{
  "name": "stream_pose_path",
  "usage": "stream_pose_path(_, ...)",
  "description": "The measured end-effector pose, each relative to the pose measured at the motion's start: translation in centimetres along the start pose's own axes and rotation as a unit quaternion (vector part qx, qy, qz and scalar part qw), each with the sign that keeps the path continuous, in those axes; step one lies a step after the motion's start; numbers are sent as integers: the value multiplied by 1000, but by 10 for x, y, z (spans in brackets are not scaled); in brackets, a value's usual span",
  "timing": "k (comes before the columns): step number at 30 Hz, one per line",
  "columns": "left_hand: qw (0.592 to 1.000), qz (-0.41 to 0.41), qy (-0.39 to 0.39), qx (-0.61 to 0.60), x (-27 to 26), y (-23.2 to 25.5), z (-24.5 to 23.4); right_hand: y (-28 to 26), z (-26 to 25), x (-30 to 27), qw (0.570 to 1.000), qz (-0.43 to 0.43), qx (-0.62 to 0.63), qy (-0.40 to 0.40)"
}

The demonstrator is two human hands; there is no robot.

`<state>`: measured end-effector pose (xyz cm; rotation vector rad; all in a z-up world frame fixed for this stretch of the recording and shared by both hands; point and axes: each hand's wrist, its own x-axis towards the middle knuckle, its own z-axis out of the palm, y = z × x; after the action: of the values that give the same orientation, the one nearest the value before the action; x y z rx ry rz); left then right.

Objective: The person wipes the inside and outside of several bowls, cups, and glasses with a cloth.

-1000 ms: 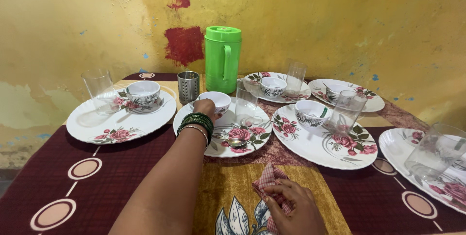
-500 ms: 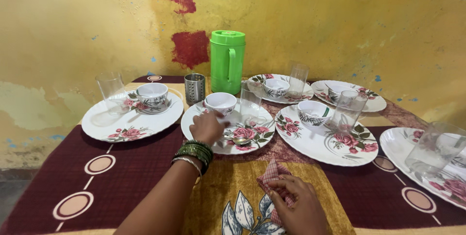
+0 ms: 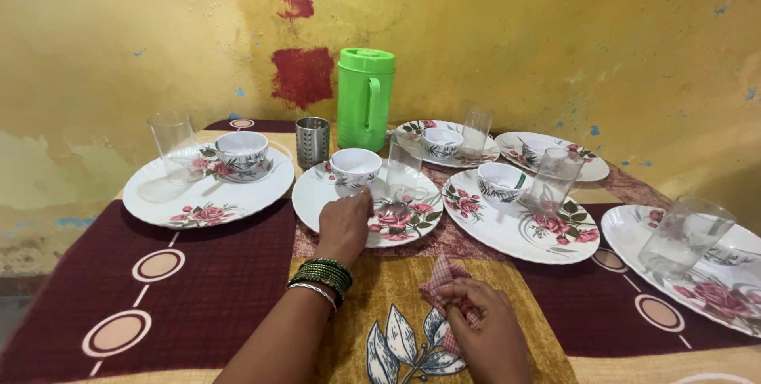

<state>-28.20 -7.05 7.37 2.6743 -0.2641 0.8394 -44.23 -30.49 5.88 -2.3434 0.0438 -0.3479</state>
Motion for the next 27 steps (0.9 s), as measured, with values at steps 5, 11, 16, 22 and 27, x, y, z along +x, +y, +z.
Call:
stream_pose_path(5,985,35,-14,-168,-9,33,-35,18,4,4,999,-11,32,10)
stream_pose_path(11,950,131,9,-282,-17,45,-21,25,6,24,956,-68,256,129)
stream_pose_path(16,939,120,15,-323,-15,44,-21,-19,-9,64,958,-201,12,204)
stream_pose_path(22,917,-14,47,-395,-15,39,-40,-67,27,116,908,-359,-9,216)
stream_pose_path(27,924,-55,81,-369,-9,32,-41,-64,39,131,889,-404,23,214)
